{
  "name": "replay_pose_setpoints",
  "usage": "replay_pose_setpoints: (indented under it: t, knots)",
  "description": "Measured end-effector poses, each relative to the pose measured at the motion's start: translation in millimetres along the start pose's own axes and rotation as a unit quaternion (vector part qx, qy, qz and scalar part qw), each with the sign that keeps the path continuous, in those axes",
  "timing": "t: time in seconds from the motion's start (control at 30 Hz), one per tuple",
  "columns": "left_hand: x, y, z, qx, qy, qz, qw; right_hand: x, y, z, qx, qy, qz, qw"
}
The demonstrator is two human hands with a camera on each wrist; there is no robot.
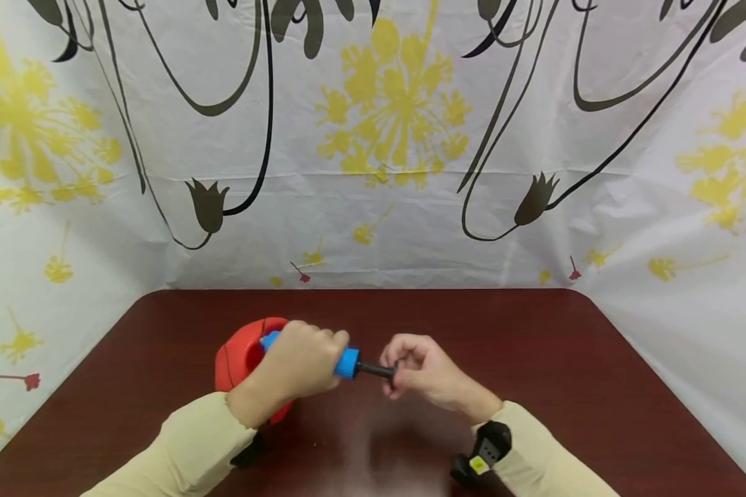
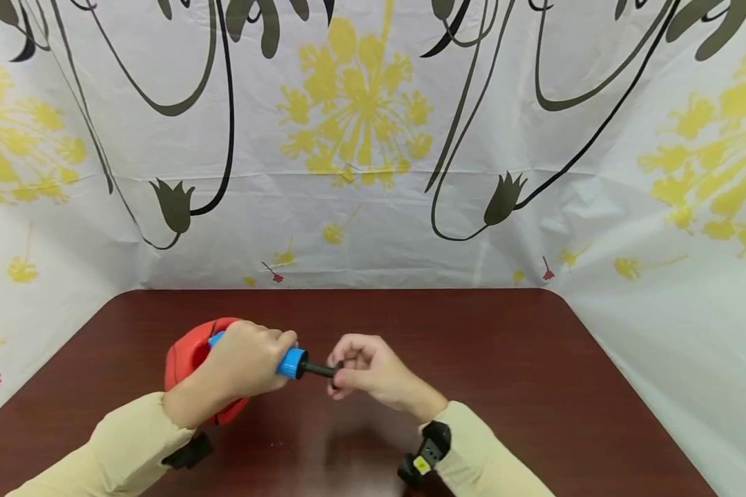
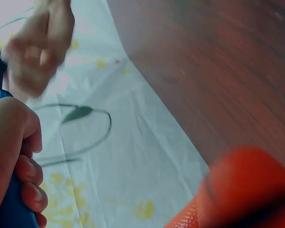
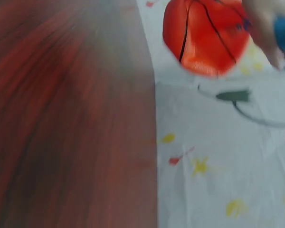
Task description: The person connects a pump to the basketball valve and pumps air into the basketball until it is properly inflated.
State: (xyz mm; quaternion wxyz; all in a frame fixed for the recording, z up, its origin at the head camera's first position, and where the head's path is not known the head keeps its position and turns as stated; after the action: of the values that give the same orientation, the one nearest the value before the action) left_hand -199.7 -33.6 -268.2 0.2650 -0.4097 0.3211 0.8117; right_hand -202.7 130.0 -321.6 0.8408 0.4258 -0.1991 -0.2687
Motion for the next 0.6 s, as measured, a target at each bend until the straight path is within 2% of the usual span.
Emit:
replay_pose_setpoints:
  t: [0.07, 0.13, 0.27, 0.4, 0.5, 0.6]
  knots:
    - [-0.7, -3.2, 1.8, -0.003, -0.004, 0.001, 1.0, 5.2, -3, 8, 0.001, -0.007, -0.015, 1.0]
    - [0.8, -5.0, 2.2, -0.004, -0.002, -0.011, 0.9999, 6.9, -2, 9, 0.009, -0.007, -0.007, 1.0]
    - [4.2, -2.8, -0.4, -0.002, -0.008, -0.033, 0.9994, 2.5, 6, -2, 0.015, 0.006, 0.055, 0.998]
    - [6.4, 9.0, -5.7, -0.014, -0.011, -0.037, 0.9992, -10.0, 21, -18, -0.014, 0.022, 0.111, 0.994]
    - [7.3, 16.9, -8.3, -0.022, -0.006, -0.033, 0.9992, -18.1, 27, -27, -0.011, 0.025, 0.119, 0.992]
    - [8.0, 16.8, -6.2, -0.022, -0.009, -0.029, 0.9993, -19.4, 25, -28, -0.006, 0.025, 0.108, 0.994]
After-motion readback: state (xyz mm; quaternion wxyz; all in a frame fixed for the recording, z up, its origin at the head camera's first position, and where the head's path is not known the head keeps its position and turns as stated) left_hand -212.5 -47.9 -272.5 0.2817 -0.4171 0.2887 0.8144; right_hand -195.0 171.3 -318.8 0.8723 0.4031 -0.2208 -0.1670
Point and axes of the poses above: each hand's wrist, its own z-axis towards the middle knuckle, its own x-axis out of the palm, y = z × x, the point moved 4 cm from there along z, towards the middle knuckle, and after that the axes turned 4 degrees about -x, right-handed, at the moved point
